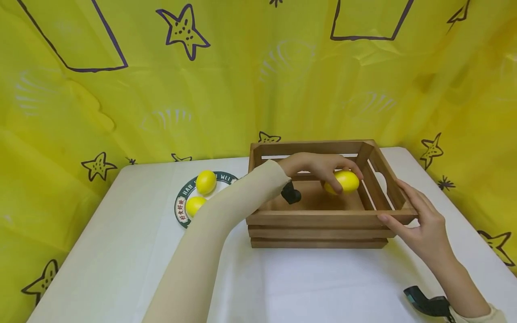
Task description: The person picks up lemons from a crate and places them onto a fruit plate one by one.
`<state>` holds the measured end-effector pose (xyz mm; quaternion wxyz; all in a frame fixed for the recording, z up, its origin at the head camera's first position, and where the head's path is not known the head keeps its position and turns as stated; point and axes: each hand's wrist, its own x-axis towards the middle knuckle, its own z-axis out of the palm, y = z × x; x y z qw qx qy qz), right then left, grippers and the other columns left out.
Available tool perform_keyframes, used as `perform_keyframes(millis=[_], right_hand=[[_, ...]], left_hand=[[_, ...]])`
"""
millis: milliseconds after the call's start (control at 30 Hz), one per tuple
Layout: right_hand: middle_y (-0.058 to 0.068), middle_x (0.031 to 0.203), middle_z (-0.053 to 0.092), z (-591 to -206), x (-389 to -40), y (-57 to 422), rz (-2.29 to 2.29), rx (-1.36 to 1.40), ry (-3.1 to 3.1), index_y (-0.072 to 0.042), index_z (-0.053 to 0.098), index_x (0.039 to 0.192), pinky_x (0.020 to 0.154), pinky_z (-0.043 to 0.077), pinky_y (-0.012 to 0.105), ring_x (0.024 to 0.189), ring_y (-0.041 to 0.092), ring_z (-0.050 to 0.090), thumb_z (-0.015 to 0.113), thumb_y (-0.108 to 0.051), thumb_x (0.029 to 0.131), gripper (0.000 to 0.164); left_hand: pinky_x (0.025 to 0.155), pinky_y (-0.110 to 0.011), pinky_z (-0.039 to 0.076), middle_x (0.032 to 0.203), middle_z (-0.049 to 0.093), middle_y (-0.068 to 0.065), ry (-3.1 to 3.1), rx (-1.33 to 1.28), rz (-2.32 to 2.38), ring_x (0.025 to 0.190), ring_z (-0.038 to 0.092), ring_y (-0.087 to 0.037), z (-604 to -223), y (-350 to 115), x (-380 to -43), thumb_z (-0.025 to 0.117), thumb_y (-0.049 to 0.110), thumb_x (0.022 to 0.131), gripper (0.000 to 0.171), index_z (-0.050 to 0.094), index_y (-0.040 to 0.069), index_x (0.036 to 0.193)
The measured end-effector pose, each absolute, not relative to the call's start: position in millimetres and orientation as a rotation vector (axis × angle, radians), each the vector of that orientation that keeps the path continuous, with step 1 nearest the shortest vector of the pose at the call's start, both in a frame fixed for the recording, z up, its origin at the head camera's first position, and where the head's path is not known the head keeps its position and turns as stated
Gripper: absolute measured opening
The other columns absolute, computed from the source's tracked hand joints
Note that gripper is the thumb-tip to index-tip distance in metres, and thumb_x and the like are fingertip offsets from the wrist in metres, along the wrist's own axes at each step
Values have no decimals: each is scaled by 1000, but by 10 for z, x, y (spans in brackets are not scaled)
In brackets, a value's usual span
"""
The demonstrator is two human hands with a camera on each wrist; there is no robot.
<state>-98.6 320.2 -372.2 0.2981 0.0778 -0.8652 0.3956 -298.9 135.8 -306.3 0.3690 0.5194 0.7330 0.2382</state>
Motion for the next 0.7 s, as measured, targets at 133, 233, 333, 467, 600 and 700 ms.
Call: perform_keyframes(millis=[133,233,333,467,600,700], right_hand=[[-30,136,43,-3723,-983,3204,1048,192,-2310,-14,49,144,95,30,0,119,-17,38,82,0,71,81],[-32,136,43,-3721,-976,3195,1041,190,-2313,-14,49,144,94,29,0,119,-18,38,82,-1,72,81],[-32,136,43,-3718,-977,3182,1041,198,-2309,-13,50,144,95,29,0,120,-18,37,82,-2,72,80],[-30,136,44,-3713,-981,3182,1043,209,-2295,-12,50,143,97,29,1,120,-17,38,82,-2,73,78],[-29,136,44,-3715,-981,3187,1038,212,-2290,-12,51,143,96,29,1,119,-17,39,82,-1,72,78],[-30,136,44,-3718,-976,3190,1033,207,-2291,-13,50,143,96,29,1,119,-17,38,82,-1,72,79]], left_hand=[[71,-28,55,122,47,-3,1905,1344,633,98,51,-14,-3013,1352,-2996,70,8,84,61,49,13,141],[71,-28,54,119,50,-3,1913,1358,657,95,52,-13,-2978,1332,-2996,70,8,84,61,49,13,141],[73,-26,52,120,53,-4,1889,1359,729,95,51,-14,-2941,1301,-2996,70,5,84,61,49,9,141],[78,-23,48,127,51,-1,1873,1338,840,96,50,-15,-2860,1285,-2996,70,3,84,61,50,9,141],[81,-22,47,141,47,-2,1882,1413,943,106,48,-12,-2790,1305,-3011,70,2,84,60,50,8,141],[84,-21,45,143,49,-6,1952,1542,967,112,43,-11,-2731,1339,-3033,70,4,84,60,50,5,140]])
